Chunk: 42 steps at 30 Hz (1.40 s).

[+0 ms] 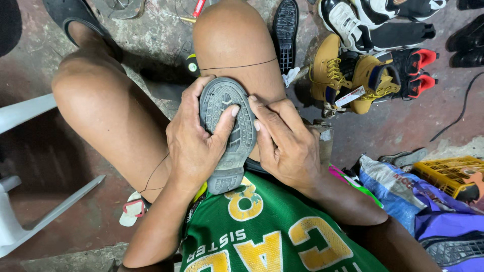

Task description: The person sews the sole of a shoe using a needle and thread, then stitches a leather upper to the sole of another shoe, and finishes by pulling thread through the eyelets of a black dress shoe.

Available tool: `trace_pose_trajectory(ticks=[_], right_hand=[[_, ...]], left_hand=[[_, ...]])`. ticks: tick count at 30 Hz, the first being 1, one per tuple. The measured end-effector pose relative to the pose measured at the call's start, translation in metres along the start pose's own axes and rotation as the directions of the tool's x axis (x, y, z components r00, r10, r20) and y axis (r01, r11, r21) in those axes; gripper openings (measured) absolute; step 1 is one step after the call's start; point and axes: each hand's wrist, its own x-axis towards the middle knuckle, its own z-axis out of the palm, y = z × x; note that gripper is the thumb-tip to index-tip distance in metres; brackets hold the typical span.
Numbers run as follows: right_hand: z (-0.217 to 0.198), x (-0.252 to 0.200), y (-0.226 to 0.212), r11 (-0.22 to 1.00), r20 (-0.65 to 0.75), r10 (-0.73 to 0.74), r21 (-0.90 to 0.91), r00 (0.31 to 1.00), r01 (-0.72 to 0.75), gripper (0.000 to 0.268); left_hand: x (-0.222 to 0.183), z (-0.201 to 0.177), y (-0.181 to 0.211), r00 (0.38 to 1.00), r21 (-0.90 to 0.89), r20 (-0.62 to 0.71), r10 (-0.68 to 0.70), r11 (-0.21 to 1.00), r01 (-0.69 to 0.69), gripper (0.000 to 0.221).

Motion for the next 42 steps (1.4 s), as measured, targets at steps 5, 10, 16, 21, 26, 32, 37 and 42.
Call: trace_pose_trajectory(ticks=[5, 10, 16, 21, 26, 32, 37, 42], right_hand=[[-0.006, 0.005, -0.005, 0.999, 0.03, 0.03, -0.034, 0.999, -0.029, 0.035], [-0.006, 0.009, -0.014, 0.992, 0.032, 0.086, -0.092, 0.996, -0.083, 0.036], [-0.002, 0.018, -0.011, 0.996, 0.008, 0.059, -0.074, 0.998, -0.058, 0.034], [0.0, 0.022, -0.008, 0.995, -0.009, 0.038, -0.095, 0.999, -0.039, 0.032], [0.0, 0.025, -0.006, 0.994, -0.005, 0.031, -0.104, 1.0, -0.031, 0.033], [-0.001, 0.031, -0.001, 0.99, -0.009, -0.016, -0.143, 1.0, 0.015, 0.031], [-0.003, 0.034, 0.005, 0.988, 0.01, -0.064, -0.143, 0.998, 0.065, 0.032], [-0.006, 0.037, 0.013, 0.984, 0.045, -0.115, -0.135, 0.992, 0.12, 0.033]], left_hand=[[0.003, 0.001, 0.001, 1.0, 0.006, 0.003, -0.017, 1.0, 0.016, 0.057], [0.006, 0.006, 0.003, 0.999, 0.04, 0.008, -0.052, 0.998, 0.052, 0.063], [0.011, 0.004, 0.001, 1.0, 0.045, 0.022, -0.011, 0.999, 0.01, 0.064], [0.016, 0.004, -0.001, 0.999, 0.033, 0.039, -0.022, 0.999, 0.021, 0.064], [0.018, 0.002, 0.0, 0.998, 0.016, 0.052, -0.022, 1.0, 0.021, 0.065], [0.019, 0.001, 0.001, 0.998, 0.003, 0.054, -0.009, 1.0, 0.008, 0.064], [0.021, 0.003, 0.001, 0.998, 0.008, 0.06, -0.036, 0.999, 0.035, 0.064], [0.021, 0.002, 0.002, 0.998, 0.017, 0.057, -0.03, 0.999, 0.029, 0.065]])
